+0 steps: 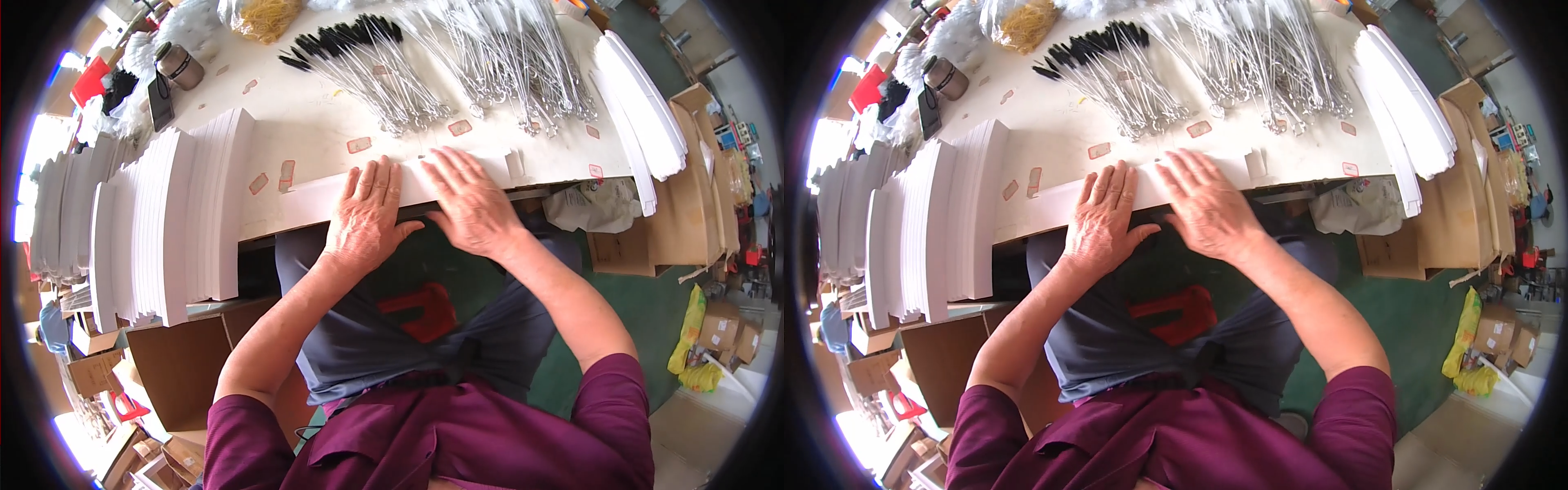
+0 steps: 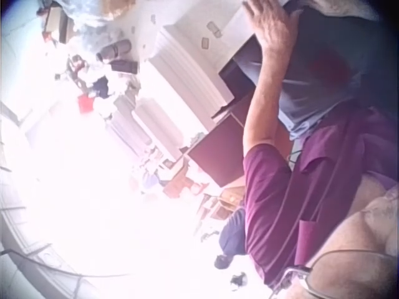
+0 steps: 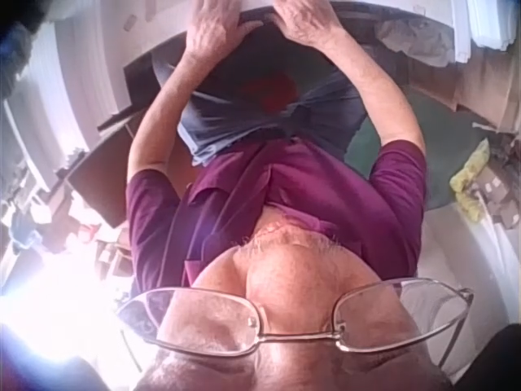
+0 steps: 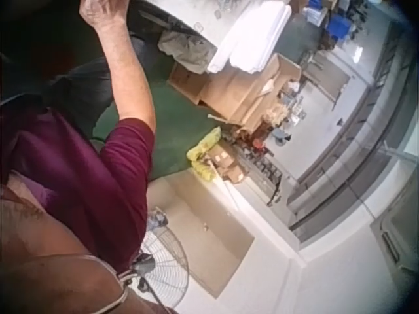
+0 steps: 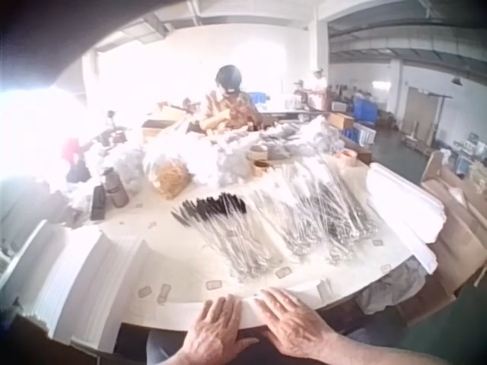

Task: Packing bundles of wire brushes into white cardboard boxes.

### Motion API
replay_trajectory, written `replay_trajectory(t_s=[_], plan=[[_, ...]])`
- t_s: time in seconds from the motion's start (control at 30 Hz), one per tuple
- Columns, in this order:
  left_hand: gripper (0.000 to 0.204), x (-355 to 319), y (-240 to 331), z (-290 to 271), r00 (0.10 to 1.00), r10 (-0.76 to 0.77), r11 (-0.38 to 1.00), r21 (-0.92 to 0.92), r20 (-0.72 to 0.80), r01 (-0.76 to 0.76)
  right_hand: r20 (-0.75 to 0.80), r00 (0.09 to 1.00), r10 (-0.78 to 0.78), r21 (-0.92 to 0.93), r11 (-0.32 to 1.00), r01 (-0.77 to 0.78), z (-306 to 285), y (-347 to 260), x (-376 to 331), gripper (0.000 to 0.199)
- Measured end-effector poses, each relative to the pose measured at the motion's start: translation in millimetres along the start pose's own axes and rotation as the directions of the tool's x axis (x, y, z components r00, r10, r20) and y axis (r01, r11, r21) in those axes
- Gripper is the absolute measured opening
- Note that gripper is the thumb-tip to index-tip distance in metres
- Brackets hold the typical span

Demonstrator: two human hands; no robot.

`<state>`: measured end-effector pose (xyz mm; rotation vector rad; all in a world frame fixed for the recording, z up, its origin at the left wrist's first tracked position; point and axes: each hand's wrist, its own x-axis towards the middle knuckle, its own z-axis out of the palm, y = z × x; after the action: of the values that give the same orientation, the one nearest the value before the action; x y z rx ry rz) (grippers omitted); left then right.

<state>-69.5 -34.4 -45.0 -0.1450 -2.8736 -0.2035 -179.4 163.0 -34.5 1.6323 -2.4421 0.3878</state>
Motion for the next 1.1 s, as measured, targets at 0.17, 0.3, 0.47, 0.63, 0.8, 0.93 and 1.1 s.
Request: replay_trajectory(t_s=[0.17, 0.3, 0.47, 0.63, 0.8, 0.93, 1.1], plan=[[0.097, -7, -13, -6, 0.997, 0.027, 0.996, 0.078, 0.066, -0.032, 0.022, 0.999, -0.034, -0.067, 0.997, 0.035, 12, -11, 8, 0.062], [0.101, -41, -56, -28, 0.992, -0.112, 0.99, 0.089, 0.056, 0.107, -0.026, 0.987, 0.157, -0.109, 0.981, -0.159, 3, 26, -24, 0.071], [0.097, -48, -68, -38, 0.995, -0.091, 0.986, 0.14, 0.028, 0.086, -0.043, 0.978, 0.202, -0.149, 0.967, -0.206, -7, 47, -37, 0.078], [0.079, -52, -51, -57, 0.991, -0.097, 0.991, 0.098, 0.089, 0.088, -0.043, 0.994, 0.1, -0.074, 0.992, -0.103, -19, 46, -42, 0.062], [0.063, -41, -5, -89, 0.965, -0.005, 0.958, -0.276, 0.26, 0.08, -0.114, 0.989, -0.09, 0.036, 0.995, 0.095, -35, 8, -36, 0.042], [0.059, -23, 15, -82, 0.928, 0.015, 0.848, -0.497, 0.371, 0.185, -0.14, 0.971, -0.195, 0.127, 0.969, 0.213, -39, -30, -23, 0.036], [0.056, -28, 19, -73, 0.914, -0.119, 0.788, -0.523, 0.389, 0.325, -0.329, 0.943, 0.052, 0.254, 0.967, 0.035, -43, -44, -31, 0.044]])
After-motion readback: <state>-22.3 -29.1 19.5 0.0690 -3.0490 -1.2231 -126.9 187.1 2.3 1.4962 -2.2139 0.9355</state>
